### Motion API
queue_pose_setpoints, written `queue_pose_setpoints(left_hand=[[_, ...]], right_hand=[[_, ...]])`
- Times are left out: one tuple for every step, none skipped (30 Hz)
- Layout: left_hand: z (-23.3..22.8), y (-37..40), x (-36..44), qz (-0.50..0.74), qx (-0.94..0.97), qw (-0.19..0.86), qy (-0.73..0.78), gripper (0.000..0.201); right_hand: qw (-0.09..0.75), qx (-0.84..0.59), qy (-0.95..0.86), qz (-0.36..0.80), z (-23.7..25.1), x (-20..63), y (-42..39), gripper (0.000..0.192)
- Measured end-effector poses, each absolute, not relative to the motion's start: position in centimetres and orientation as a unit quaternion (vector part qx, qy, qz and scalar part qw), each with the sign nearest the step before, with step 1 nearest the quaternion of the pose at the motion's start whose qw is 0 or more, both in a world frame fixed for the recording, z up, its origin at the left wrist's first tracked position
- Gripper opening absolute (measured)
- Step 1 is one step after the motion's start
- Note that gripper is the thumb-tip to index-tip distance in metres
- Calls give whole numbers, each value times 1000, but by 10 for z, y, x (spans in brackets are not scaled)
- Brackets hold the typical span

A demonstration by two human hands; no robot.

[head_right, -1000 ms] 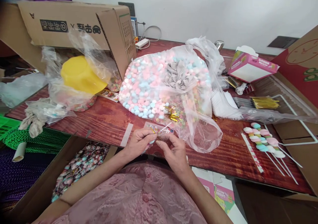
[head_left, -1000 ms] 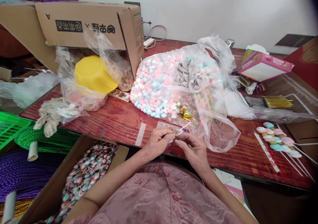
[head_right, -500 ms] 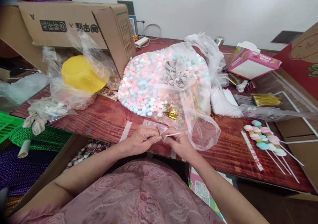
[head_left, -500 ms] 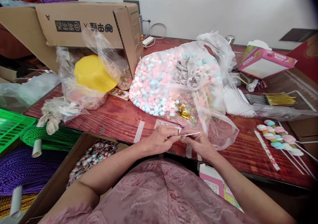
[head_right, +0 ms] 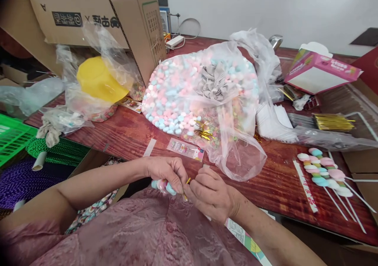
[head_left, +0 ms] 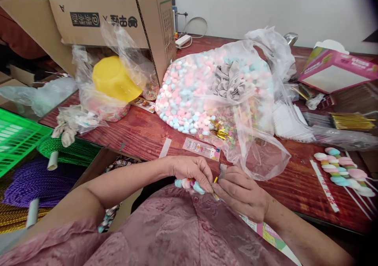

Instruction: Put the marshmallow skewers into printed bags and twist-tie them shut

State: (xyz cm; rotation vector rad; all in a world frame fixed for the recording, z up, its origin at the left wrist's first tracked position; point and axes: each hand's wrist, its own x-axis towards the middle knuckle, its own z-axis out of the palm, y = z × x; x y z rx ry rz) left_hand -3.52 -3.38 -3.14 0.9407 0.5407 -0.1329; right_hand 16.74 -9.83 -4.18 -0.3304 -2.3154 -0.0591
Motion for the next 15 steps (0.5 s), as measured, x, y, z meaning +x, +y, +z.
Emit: queue_pose_setpoints(left_hand=[[-32, -34, -34, -84, 454, 852, 246, 23], [-33, -34, -33, -102, 460, 851, 233, 25], [-35, -34, -32, -117, 465, 849, 221, 27], [-36, -34, -31, -129, 468, 848, 213, 30], [-37, -34, -30, -138, 471, 846, 207, 31], [-38, -34, -28, -144, 475, 844, 202, 32], [-38, -34, -27, -148, 479, 842, 199, 33], [-38, -33, -26, -148, 483, 840, 198, 33], [-37, -33, -25, -146, 487, 838, 197, 33], [-37, -31, -24, -141, 490, 837, 197, 33], [-36, -29, -24, -134, 493, 837, 195, 33], [-36, -25, -24, -130, 498, 836, 192, 33], [-35, -20, -25, -130, 505, 832, 186, 33], [-35, -13, -26, -139, 517, 826, 178, 32], [-34, -5, -28, -154, 532, 815, 171, 32]], right_hand=[[385, -114, -915, -23, -40, 167, -99, 22], [376, -103, -921, -23, -39, 167, -99, 22], [363, -96, -927, -22, -37, 167, -99, 21], [350, -92, -932, -19, -35, 167, -99, 21], [342, -92, -935, -15, -33, 167, -99, 21], [340, -95, -936, -9, -32, 166, -99, 23], [342, -102, -934, -4, -32, 166, -98, 25], [344, -111, -933, 0, -32, 166, -98, 26], [342, -123, -932, 1, -33, 165, -98, 26], [338, -135, -931, -1, -33, 165, -98, 25], [333, -146, -932, -3, -33, 165, -98, 22], [328, -155, -932, -7, -32, 164, -98, 21], [322, -162, -933, -10, -31, 164, -98, 20], [317, -168, -933, -13, -29, 163, -99, 20], [307, -174, -935, -16, -28, 163, -100, 20]])
